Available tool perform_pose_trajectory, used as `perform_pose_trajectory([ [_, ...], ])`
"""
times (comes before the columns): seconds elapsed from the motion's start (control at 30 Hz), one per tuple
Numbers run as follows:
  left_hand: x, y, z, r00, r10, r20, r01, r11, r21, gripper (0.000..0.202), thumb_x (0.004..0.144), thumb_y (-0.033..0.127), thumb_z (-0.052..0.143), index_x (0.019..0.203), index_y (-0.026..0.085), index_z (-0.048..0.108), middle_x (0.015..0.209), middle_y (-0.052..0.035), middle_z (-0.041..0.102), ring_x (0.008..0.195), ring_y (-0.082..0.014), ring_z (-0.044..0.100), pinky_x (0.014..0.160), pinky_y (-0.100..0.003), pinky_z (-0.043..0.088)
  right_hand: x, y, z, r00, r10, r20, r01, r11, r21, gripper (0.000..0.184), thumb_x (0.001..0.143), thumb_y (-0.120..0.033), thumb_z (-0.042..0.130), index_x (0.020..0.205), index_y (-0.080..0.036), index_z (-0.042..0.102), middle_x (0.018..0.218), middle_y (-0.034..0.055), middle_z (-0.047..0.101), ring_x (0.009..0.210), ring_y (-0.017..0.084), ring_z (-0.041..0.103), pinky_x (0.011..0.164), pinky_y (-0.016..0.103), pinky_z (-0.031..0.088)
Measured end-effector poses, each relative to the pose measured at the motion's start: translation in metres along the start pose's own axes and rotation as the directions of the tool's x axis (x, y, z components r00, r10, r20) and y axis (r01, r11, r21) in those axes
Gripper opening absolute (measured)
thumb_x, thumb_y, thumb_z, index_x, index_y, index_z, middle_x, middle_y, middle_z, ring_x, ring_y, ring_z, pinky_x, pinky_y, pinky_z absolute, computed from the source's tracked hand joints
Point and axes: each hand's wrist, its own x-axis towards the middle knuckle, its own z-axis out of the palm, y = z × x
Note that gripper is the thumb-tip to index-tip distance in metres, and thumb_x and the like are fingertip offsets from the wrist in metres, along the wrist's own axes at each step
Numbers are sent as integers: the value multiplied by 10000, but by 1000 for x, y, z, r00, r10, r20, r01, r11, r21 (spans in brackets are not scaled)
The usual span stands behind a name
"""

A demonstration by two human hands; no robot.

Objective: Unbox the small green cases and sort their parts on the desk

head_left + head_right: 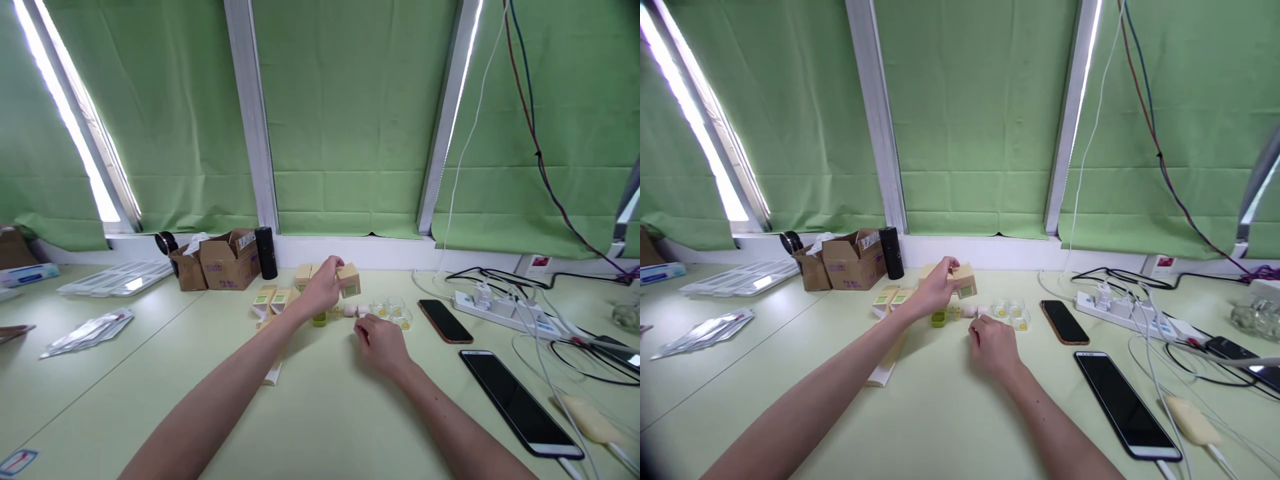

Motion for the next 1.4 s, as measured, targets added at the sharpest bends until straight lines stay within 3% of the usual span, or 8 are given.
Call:
perform_pose_trajectory([
  [0.1,-51,8,-13,999,-6,49,7,1000,-22,328,947,226,529,1270,261,481,1301,-83,634,1156,-248,635,965,-383,534,5,12,-6,993,100,-66,-101,995,-9,234,988,-212,503,913,-226,725,970,26,749,811,170,658,622,281,280],
  [0.2,-94,12,-10,993,-42,107,44,999,-25,275,946,222,522,1214,270,486,1240,-73,655,1069,-240,660,895,-372,554,9,18,-13,977,177,-116,-175,984,31,231,979,-203,509,900,-231,724,956,19,751,811,174,645,623,276,282],
  [0.37,-130,12,8,981,-28,193,48,994,-98,277,923,176,511,1181,261,458,1230,-83,636,1085,-243,642,911,-377,545,11,8,-19,977,174,-126,-161,982,103,230,977,-220,506,903,-242,723,953,16,758,817,180,646,625,272,295],
  [0.57,-137,12,18,980,-83,182,116,977,-178,373,924,194,520,1279,259,428,1362,-120,584,1255,-274,594,1054,-438,510,-1,1,-9,990,66,-121,-48,989,143,200,953,-207,497,1001,-244,689,1013,20,765,861,190,682,668,275,367],
  [0.7,-141,5,23,984,-111,141,145,955,-259,482,926,243,564,1372,247,381,1443,-138,524,1362,-281,520,1117,-453,475,-20,9,-4,995,9,-97,21,952,307,137,943,-253,483,1002,-234,605,807,3,714,700,172,638,659,270,406],
  [0.8,-143,-2,26,987,-106,118,138,940,-313,500,929,233,571,1389,251,375,1452,-136,509,1360,-272,514,1124,-455,468,-29,9,-4,991,-114,-76,135,897,420,61,926,-295,512,954,-244,527,722,-23,655,620,160,578,621,260,394],
  [0.97,-143,-7,28,995,-81,54,95,923,-372,496,923,212,578,1382,247,392,1404,-136,523,1293,-274,553,1108,-487,471,-32,3,2,963,-258,-81,268,869,416,157,839,-223,583,924,-253,455,704,-49,627,587,150,531,600,257,338],
  [1.4,-142,-12,33,989,-148,-17,131,920,-368,494,852,110,567,1317,226,450,1244,-106,581,1032,-223,606,967,-444,527,-23,13,18,980,-101,-174,159,918,364,51,922,-235,479,933,-257,434,728,-31,621,596,169,570,587,265,342],
])
